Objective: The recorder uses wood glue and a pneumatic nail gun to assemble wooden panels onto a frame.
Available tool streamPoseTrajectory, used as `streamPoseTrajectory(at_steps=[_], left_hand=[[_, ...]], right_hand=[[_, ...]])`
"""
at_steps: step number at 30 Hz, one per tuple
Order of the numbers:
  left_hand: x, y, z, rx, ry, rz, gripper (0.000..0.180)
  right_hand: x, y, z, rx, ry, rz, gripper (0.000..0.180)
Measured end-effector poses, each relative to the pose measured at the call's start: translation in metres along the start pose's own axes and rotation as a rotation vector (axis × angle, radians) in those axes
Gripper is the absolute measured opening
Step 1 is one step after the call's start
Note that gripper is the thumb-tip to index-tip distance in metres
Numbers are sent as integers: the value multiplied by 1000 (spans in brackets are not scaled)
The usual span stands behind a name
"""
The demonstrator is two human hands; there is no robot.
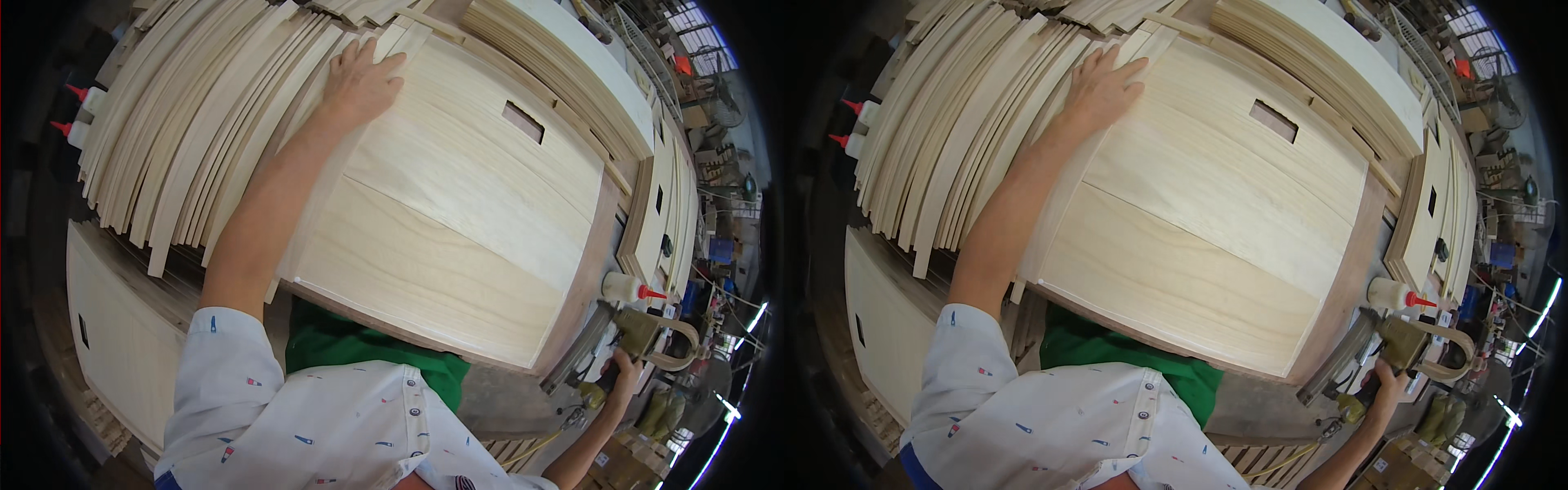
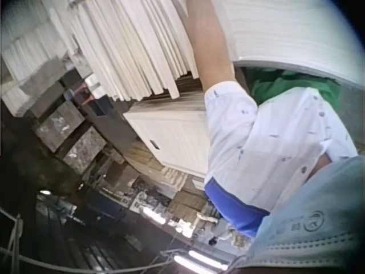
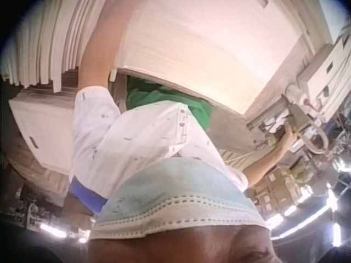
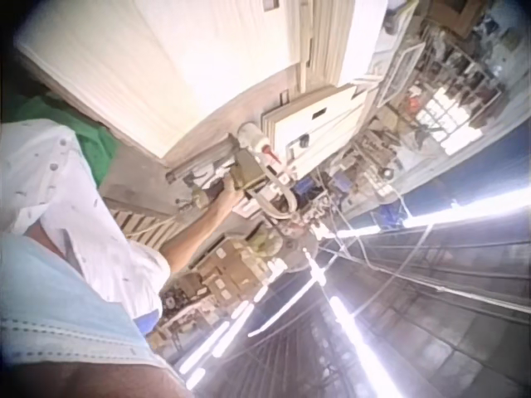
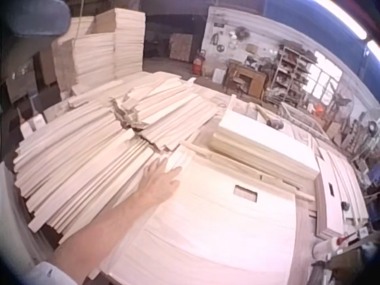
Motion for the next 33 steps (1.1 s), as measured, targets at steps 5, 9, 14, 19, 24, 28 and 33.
streamPoseTrajectory(at_steps=[5,9,14,19,24,28,33], left_hand=[[-7,6,1,-76,-66,-31,45],[-1,7,-1,-92,-31,-37,43],[-6,1,9,-99,-9,-85,41],[-4,2,9,-140,12,-71,41],[-3,5,12,-202,43,-76,39],[-7,7,14,-232,56,-93,38],[-10,5,15,-263,47,-102,37]], right_hand=[[165,5,-112,160,164,332,30],[278,-5,-241,412,305,506,31],[369,-20,-377,651,413,804,34],[400,-43,-451,676,404,693,25],[404,-38,-470,695,430,675,23],[403,-38,-471,675,454,680,24],[406,-27,-465,654,482,716,25]])
Point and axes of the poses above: each hand's wrist, its own y-axis away from the middle knuckle, its own z-axis out of the back of the hand, x = y × z, the point moved 10 cm from there along -y, towards the middle knuckle, and after that the axes turned 7 degrees about x, right-handed, at the moved point
